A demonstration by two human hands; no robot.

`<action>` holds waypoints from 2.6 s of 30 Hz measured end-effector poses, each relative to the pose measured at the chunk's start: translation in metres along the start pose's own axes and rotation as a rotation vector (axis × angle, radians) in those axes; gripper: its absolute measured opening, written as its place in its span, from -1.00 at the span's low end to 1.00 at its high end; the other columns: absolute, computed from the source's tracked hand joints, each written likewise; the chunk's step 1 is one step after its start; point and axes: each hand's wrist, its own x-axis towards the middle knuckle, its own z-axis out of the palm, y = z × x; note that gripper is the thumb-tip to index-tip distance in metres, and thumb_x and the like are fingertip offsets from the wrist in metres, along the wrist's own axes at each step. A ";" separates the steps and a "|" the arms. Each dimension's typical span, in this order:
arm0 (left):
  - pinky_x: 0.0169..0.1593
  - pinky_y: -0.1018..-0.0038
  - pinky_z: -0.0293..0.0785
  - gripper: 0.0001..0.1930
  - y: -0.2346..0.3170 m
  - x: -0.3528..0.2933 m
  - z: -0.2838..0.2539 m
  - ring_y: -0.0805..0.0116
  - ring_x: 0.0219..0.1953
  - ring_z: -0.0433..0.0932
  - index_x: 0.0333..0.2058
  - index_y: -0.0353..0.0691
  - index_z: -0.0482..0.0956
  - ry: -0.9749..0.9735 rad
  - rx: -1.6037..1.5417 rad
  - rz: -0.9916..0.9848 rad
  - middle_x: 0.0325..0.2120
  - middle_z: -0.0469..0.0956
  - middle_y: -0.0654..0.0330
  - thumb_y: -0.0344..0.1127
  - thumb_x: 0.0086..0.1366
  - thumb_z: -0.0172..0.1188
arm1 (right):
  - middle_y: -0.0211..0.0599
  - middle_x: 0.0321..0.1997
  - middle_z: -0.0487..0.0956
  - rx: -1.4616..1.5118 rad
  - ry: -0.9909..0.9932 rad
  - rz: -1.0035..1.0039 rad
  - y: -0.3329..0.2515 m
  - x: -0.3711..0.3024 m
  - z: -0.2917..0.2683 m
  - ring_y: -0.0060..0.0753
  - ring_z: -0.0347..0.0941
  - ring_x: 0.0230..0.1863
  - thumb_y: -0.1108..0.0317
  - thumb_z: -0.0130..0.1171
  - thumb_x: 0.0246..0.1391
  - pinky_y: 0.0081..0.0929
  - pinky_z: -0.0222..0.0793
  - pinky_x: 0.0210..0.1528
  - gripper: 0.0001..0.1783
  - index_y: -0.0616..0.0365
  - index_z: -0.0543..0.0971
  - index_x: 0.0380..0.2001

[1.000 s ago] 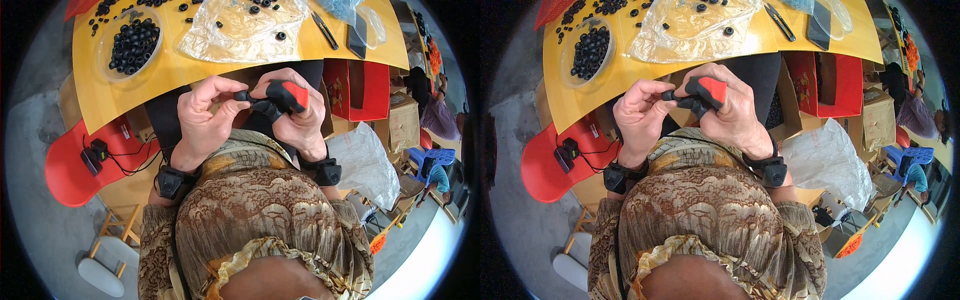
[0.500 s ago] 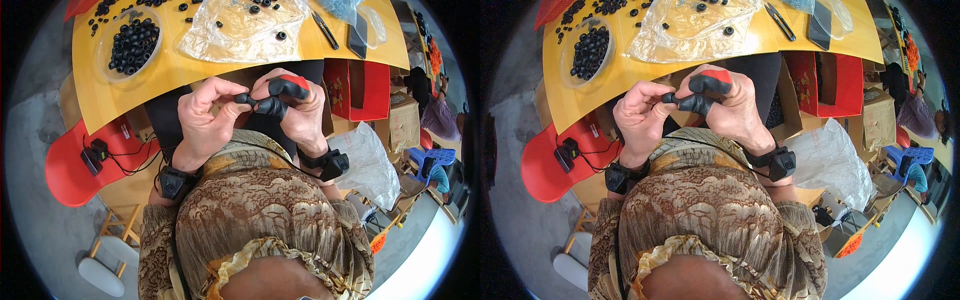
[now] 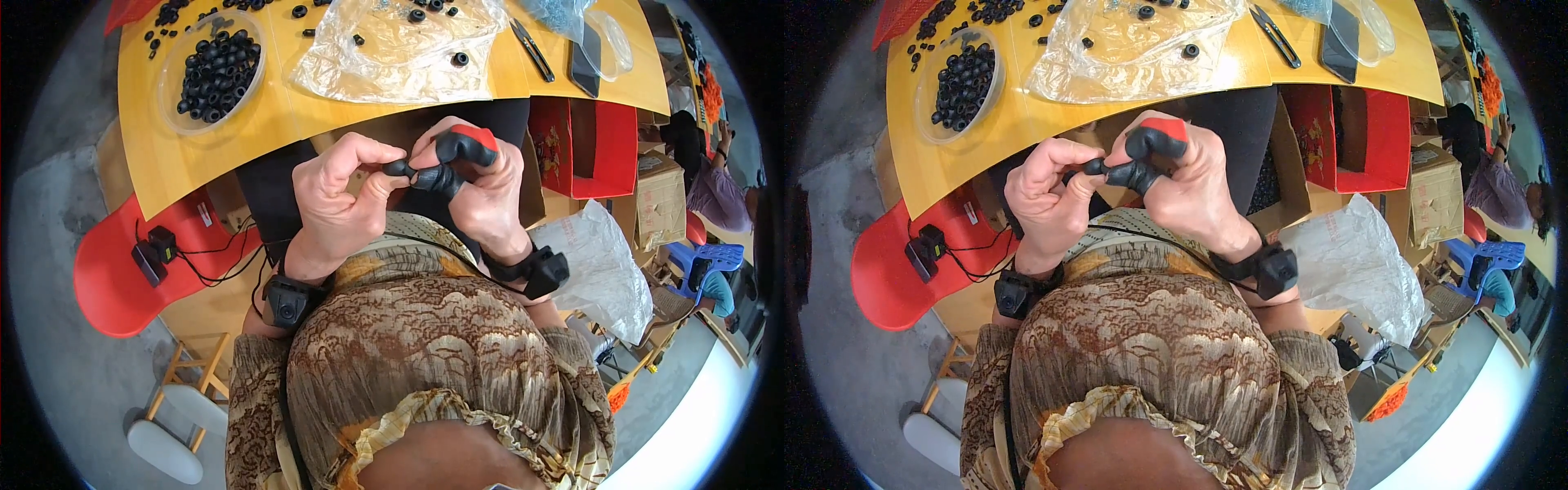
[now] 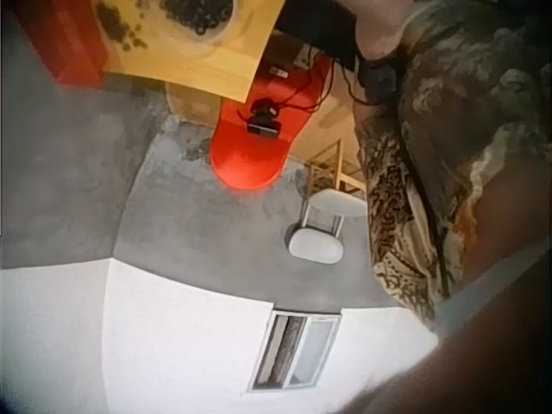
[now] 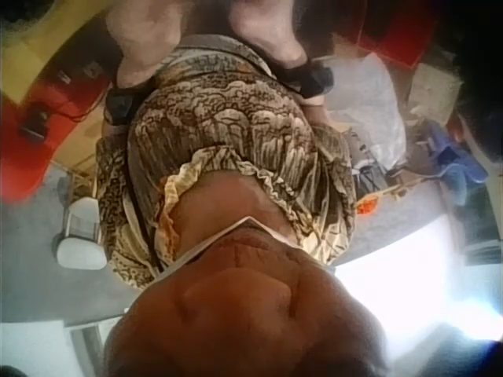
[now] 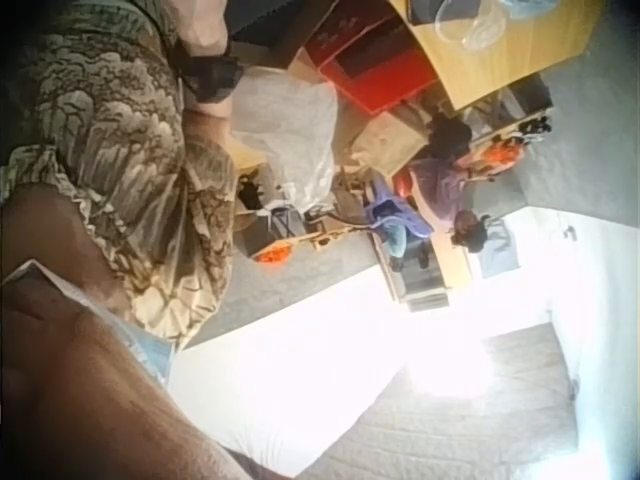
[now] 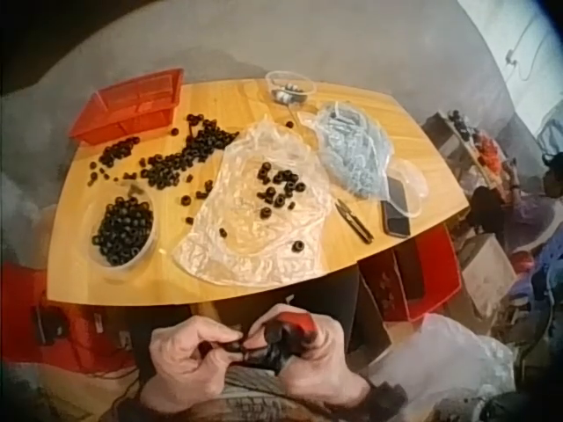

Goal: The person assembles small rubber components by inserting metal pins and springs into the rubber pieces and joining them by hand.

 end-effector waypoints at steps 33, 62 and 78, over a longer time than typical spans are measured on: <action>-0.34 0.64 0.46 -0.89 -0.007 -0.001 0.006 0.36 -0.09 0.38 -0.47 -0.35 0.47 -0.179 -0.271 0.001 -0.11 0.29 0.05 -0.65 -0.01 0.13 | -0.44 -0.42 0.44 0.460 -0.093 0.331 0.023 -0.021 0.000 -0.65 0.36 -0.43 0.42 0.18 -0.05 -0.69 0.31 -0.38 -0.80 0.26 0.43 -0.35; 0.04 0.23 0.19 -0.76 -0.018 0.003 0.007 0.09 0.04 0.26 -0.51 -0.25 0.40 -0.412 -0.600 0.032 -0.23 0.41 0.06 -0.19 0.14 0.14 | -0.41 -0.25 0.50 0.672 -0.192 0.149 0.035 -0.032 0.011 -0.68 0.37 -0.34 0.43 0.11 0.02 -0.73 0.28 -0.33 -0.78 0.24 0.49 -0.23; -0.05 0.31 0.28 -0.85 -0.022 0.002 0.010 0.08 0.05 0.25 -0.48 -0.24 0.40 -0.408 -0.645 0.058 -0.23 0.39 0.08 -0.32 0.11 0.17 | -0.31 -0.21 0.48 0.790 -0.238 0.156 0.035 -0.030 0.007 -0.61 0.39 -0.34 0.35 0.15 -0.01 -0.69 0.32 -0.32 -0.71 0.28 0.48 -0.21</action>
